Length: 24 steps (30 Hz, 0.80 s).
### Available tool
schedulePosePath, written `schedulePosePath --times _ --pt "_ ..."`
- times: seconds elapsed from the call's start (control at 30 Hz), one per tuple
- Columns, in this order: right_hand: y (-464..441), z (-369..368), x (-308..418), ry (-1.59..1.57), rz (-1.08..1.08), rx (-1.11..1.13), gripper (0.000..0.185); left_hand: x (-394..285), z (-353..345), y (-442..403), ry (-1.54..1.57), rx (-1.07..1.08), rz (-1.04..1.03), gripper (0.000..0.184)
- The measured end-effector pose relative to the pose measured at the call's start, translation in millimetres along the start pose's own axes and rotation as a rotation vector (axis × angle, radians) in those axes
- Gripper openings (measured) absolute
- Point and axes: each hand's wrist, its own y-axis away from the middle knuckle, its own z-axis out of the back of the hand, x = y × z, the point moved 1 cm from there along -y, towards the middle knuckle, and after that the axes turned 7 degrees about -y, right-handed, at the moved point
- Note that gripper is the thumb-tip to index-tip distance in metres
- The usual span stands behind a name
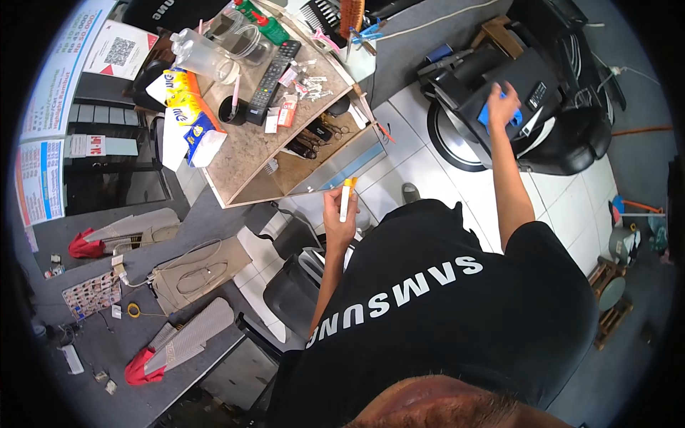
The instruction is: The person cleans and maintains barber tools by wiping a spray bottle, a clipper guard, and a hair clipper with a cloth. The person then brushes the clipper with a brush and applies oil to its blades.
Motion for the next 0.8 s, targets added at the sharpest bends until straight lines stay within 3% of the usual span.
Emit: schedulePosePath --times 0.03,0.13,0.2,0.27,0.37,0.47,0.6,0.63,0.73,0.8 --pt "-6 -14 41 -0.549 -0.043 0.28 0.039 -4 -1 2 0.012 -0.022 0.036 0.03" --pt "9 -3 208 -0.861 0.267 0.555 0.035 -10 -1 4 -0.055 0.016 0.018 0.03" --pt "9 -6 282 -0.876 0.557 0.599 0.036 -13 -1 4 -0.037 -0.012 0.036 0.032" --pt "15 -22 333 -0.794 0.393 0.65 0.055 -19 0 7 -0.064 -0.044 0.038 0.034" --pt "15 5 386 -0.425 0.526 1.02 0.049 -11 1 8 -0.073 -0.119 -0.062 0.039" --pt "28 -8 391 -0.252 0.53 0.838 0.051 -14 2 17 -0.081 -0.171 -0.111 0.047" --pt "36 -30 392 -0.462 0.488 0.781 0.053 -7 15 29 -0.181 -0.138 -0.127 0.054" --pt "39 -30 395 -0.493 0.35 0.79 0.052 -1 18 31 -0.182 -0.119 -0.159 0.055" --pt "36 -22 407 -0.643 0.303 0.702 0.049 3 28 36 -0.269 -0.084 -0.236 0.055" --pt "28 -20 418 -0.858 0.43 0.402 0.043 -2 36 39 -0.324 -0.039 -0.237 0.055"
